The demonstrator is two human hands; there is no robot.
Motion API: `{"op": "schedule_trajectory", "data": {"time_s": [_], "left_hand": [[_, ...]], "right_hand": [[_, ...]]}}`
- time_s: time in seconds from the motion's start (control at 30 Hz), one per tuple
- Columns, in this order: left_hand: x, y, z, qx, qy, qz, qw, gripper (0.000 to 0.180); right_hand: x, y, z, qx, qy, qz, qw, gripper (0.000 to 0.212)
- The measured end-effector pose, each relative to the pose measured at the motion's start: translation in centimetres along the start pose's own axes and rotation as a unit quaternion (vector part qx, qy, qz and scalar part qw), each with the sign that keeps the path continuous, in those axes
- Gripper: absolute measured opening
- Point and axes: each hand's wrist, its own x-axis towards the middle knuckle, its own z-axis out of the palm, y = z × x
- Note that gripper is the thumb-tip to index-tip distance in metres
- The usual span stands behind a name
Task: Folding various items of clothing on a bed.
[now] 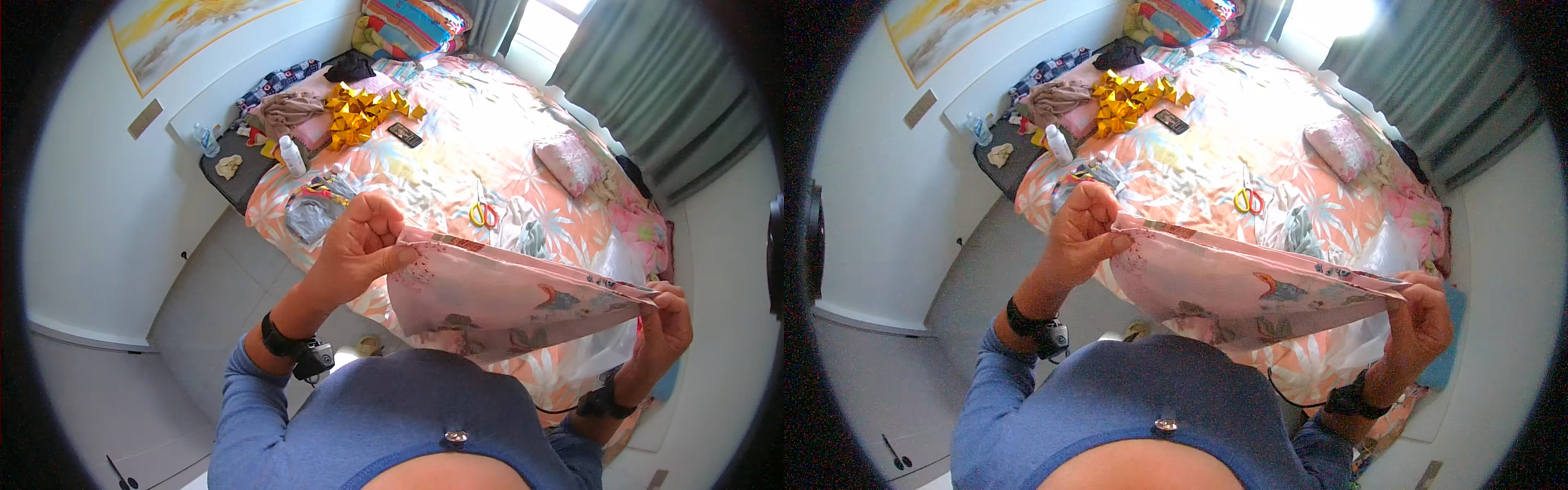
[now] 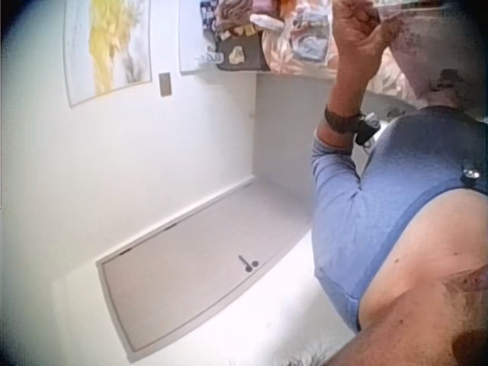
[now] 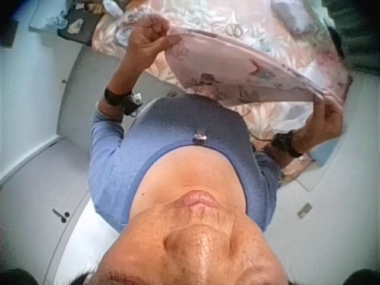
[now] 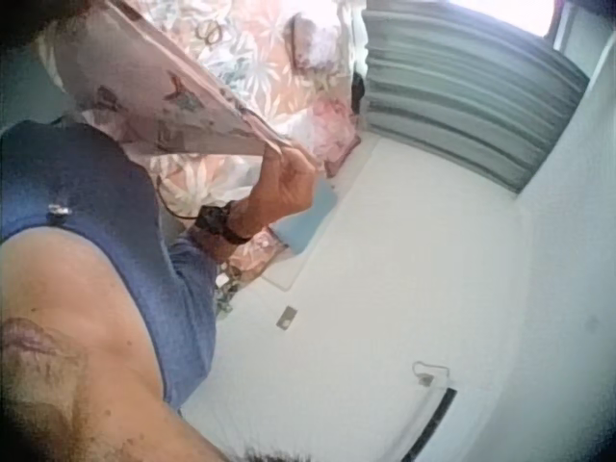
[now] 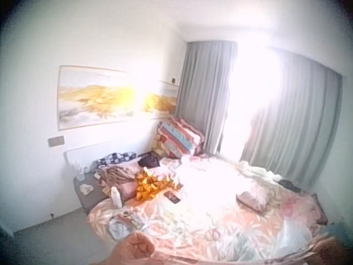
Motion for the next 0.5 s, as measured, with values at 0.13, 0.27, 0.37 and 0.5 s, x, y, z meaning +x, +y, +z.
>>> {"op": "schedule_trajectory", "data": {"time_s": [0.13, 0.27, 0.37, 0.5], "left_hand": [[0.19, 0.19, -0.30, -0.041, -0.050, -0.016, 0.998, 0.026], [0.24, 0.17, -0.38, -0.036, -0.058, -0.030, 0.997, 0.019], [0.40, -0.09, -0.42, -0.023, -0.060, -0.034, 0.997, 0.018], [0.43, -0.44, -0.54, -0.022, -0.019, -0.047, 0.998, 0.016]], "right_hand": [[-0.19, 0.27, -0.25, 0.007, -0.002, 0.016, 1.000, 0.016], [-0.18, 0.27, -0.26, 0.016, -0.004, 0.027, 1.000, 0.016], [-0.14, 0.26, -0.21, 0.002, 0.011, 0.032, 0.999, 0.016], [-0.01, 0.19, -0.37, -0.016, 0.004, 0.023, 1.000, 0.016]]}}
